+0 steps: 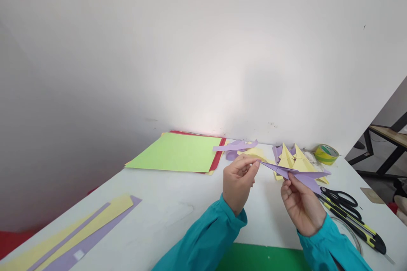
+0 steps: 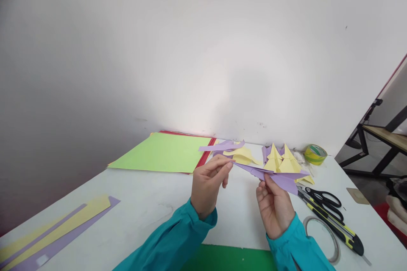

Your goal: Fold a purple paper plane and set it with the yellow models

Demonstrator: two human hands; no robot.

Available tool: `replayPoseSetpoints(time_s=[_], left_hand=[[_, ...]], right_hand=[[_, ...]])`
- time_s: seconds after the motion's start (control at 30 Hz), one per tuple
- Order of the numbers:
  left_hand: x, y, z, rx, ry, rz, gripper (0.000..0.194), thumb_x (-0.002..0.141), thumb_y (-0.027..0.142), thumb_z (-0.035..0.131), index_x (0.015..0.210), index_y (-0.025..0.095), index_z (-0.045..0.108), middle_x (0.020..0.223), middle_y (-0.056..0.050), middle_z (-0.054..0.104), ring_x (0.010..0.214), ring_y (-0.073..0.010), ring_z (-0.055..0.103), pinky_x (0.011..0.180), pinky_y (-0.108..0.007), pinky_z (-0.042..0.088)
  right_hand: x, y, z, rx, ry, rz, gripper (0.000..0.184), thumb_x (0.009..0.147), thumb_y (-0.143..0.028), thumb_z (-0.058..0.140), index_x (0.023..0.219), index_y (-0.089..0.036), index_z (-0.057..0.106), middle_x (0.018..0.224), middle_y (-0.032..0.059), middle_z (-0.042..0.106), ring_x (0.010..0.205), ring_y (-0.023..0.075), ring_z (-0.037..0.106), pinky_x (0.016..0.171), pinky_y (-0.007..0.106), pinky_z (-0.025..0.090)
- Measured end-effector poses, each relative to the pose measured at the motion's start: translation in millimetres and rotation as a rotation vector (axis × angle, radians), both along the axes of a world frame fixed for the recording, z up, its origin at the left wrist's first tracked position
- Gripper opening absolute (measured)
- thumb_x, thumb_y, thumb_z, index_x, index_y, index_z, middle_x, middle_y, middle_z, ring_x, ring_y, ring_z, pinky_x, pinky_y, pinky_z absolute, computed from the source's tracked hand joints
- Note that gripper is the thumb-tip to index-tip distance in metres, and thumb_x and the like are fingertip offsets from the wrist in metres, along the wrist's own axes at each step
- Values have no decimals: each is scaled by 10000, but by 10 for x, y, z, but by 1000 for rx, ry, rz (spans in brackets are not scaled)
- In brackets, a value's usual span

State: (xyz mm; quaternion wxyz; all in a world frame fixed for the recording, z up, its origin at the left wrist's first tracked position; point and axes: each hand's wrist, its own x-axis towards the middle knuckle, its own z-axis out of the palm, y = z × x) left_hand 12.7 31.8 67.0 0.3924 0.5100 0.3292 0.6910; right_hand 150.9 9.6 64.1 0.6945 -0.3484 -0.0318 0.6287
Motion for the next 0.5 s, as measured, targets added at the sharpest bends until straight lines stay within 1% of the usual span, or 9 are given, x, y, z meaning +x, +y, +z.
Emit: replayPoseSetpoints(time_s=[0.2, 0.5], left_hand=[[-4, -7, 4, -20, 6, -3, 121, 731, 245, 606, 752, 148, 673, 691, -10, 535, 420, -43, 407, 355, -193, 344], [-18, 11, -8, -4, 32, 22, 130, 735, 252, 594, 716, 161, 685, 539, 13, 489, 434, -74, 423, 358, -200, 351]], right_hand=[[8, 7, -6, -9, -4, 10, 201, 614, -14, 656, 778, -118, 604, 625, -5, 595, 497, 63, 551, 479, 154, 512], [14, 7, -22, 2, -9, 15, 222, 593, -20, 679, 778, -120, 608, 633, -8, 591, 509, 60, 553, 490, 144, 511]])
